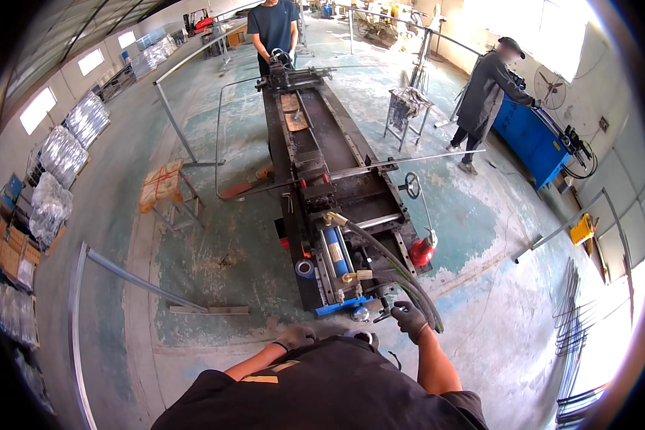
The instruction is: The person operates a hydraulic pipe bender to bend metal rods into curved shapes. They load rods into the machine, activate the bending cycle, remove the finished pieces, and place them on a nearby rack. The person also moves to a second machine to bend additional rods and stacks the output.
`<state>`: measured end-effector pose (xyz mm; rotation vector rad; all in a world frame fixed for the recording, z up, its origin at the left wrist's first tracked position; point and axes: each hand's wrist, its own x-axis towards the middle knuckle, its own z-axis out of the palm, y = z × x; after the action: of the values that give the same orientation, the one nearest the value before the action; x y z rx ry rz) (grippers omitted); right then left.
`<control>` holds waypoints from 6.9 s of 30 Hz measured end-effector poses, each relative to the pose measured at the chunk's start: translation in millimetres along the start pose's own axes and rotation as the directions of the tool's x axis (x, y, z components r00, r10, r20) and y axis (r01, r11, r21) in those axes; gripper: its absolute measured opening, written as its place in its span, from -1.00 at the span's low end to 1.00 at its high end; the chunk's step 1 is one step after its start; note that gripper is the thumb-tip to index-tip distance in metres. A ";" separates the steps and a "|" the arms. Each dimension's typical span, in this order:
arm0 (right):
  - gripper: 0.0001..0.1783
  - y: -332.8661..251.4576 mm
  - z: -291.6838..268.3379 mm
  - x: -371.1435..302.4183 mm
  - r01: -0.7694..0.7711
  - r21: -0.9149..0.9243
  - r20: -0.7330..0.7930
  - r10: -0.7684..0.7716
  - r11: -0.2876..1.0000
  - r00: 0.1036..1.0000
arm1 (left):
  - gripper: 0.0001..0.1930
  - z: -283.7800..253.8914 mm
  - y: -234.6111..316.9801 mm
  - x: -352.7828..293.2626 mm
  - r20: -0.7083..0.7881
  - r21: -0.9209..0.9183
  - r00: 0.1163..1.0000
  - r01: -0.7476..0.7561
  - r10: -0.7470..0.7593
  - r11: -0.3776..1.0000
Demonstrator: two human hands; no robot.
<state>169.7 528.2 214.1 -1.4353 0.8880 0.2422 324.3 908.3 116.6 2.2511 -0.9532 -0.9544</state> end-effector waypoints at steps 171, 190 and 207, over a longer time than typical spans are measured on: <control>-0.55 53.8 49.5 -7.7 0.032 0.502 -0.658 0.358 0.864 0.662 | -0.69 -20.7 113.6 80.0 0.300 -0.412 0.935 0.307 -0.190 0.858; -0.66 -7.6 44.2 -2.4 -0.377 -0.566 -0.580 -0.029 0.733 0.814 | -0.75 -8.8 168.5 87.2 0.308 -0.413 0.915 0.375 -0.260 0.830; -0.45 31.4 14.0 49.5 -0.160 -0.833 -0.221 -0.053 0.530 0.974 | -0.72 69.9 160.8 146.3 0.609 -0.768 0.791 0.573 0.052 0.286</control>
<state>188.1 528.8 156.7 -2.4028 1.0538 0.6456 280.3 684.4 122.1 1.0677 0.0239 -1.7726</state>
